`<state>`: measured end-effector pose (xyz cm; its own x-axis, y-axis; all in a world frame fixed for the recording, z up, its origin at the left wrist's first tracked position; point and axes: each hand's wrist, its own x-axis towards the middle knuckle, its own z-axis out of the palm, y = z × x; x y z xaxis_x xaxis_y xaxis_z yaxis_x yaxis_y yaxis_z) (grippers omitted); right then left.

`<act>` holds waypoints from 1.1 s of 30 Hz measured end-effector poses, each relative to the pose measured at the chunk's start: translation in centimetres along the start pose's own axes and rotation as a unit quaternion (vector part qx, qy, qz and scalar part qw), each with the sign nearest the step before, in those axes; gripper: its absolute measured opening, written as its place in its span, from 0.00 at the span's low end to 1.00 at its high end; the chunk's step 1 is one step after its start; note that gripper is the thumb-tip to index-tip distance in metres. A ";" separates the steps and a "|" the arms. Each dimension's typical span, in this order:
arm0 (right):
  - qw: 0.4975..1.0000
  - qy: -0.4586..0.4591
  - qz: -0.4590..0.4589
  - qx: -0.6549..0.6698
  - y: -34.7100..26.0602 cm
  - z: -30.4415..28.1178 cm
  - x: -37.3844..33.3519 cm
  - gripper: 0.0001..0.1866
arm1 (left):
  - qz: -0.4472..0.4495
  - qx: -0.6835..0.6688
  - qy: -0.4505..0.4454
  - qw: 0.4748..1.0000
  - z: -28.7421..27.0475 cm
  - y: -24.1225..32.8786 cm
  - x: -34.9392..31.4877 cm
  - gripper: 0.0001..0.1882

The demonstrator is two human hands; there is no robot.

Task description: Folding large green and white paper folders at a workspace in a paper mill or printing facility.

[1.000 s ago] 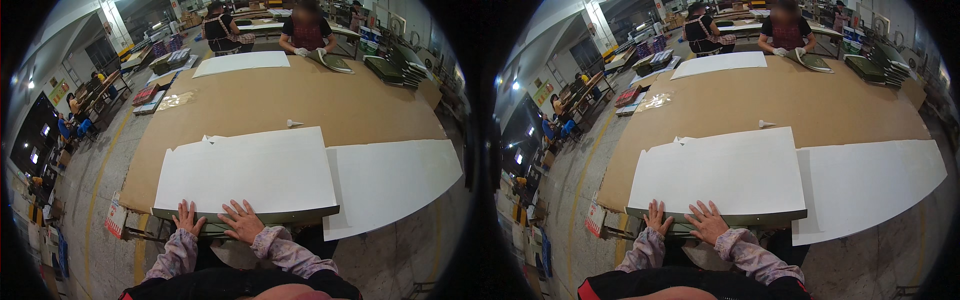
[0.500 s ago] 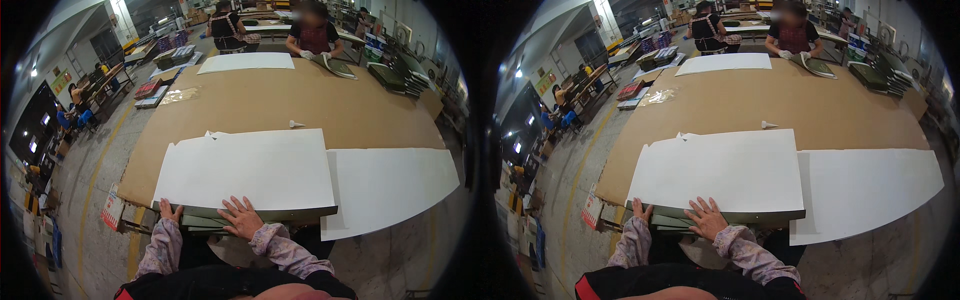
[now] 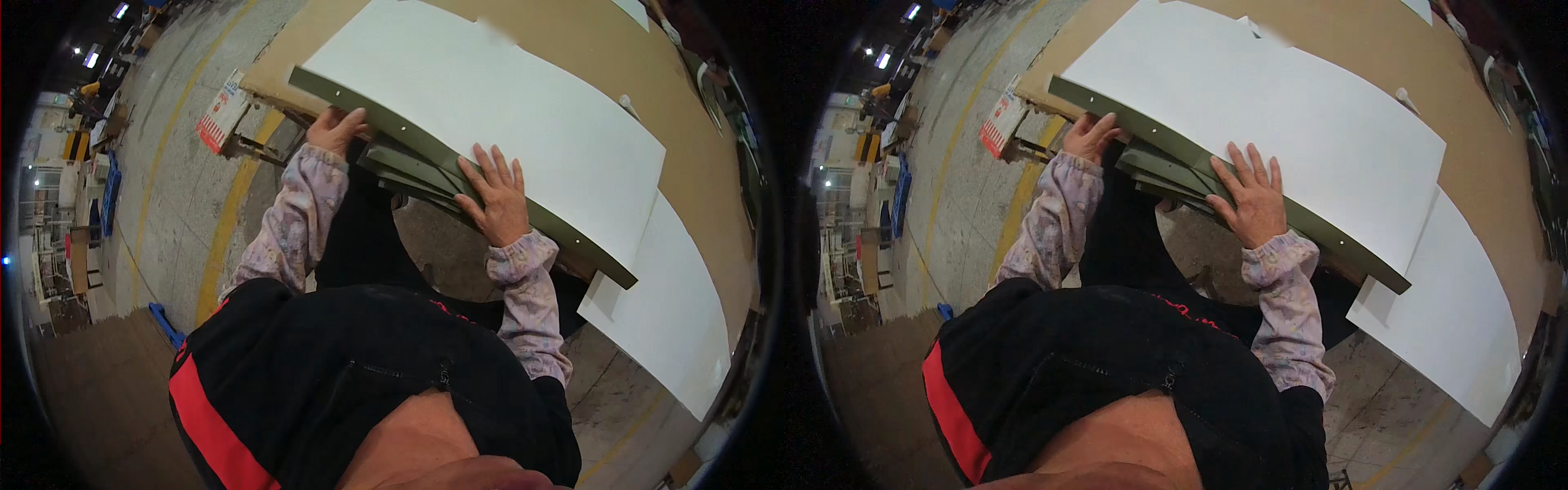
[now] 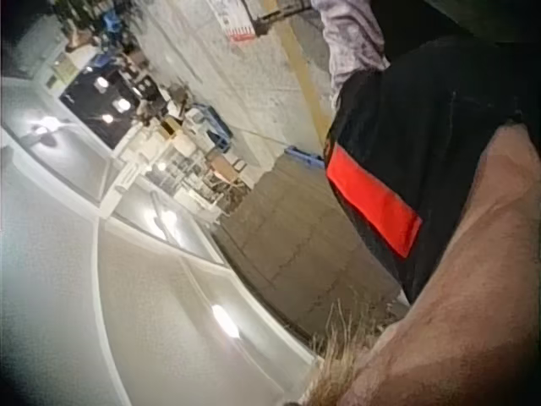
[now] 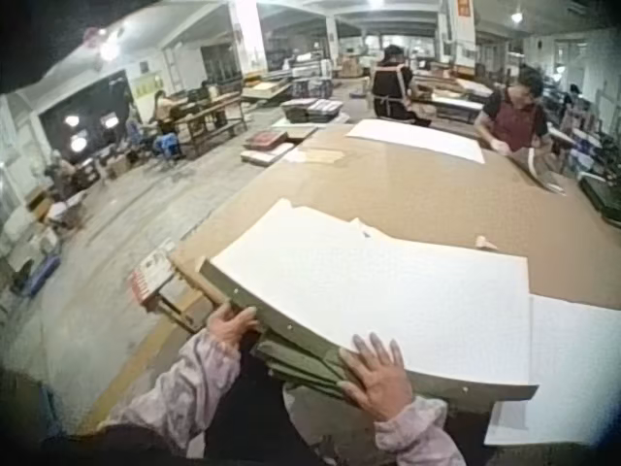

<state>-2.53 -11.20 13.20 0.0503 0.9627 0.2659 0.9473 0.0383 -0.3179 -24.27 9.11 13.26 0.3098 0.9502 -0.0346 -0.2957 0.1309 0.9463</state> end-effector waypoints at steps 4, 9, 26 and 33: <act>1.000 -0.016 0.010 0.006 -0.8 -0.5 -0.2 0.30 | -0.070 0.081 -0.108 0.988 2.4 0.2 -1.9 0.17; 1.000 -0.026 0.011 -0.010 -0.7 -0.6 -0.4 0.30 | 0.027 0.227 -0.153 0.962 5.2 -2.7 -3.5 0.22; 0.764 0.217 0.258 0.549 -2.3 -0.3 -2.3 0.26 | 0.357 0.505 -0.405 0.673 11.0 -3.4 -5.0 0.40; 0.483 0.273 0.367 0.746 -0.8 0.7 -2.3 0.17 | 0.212 0.594 -0.490 0.602 13.9 -4.3 -1.9 0.49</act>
<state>-3.62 -13.28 12.23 0.6614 0.6650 -0.3468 -0.6527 0.2827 -0.7029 -11.02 2.78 13.68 0.9903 0.1282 -0.0528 0.1386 -0.9122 0.3857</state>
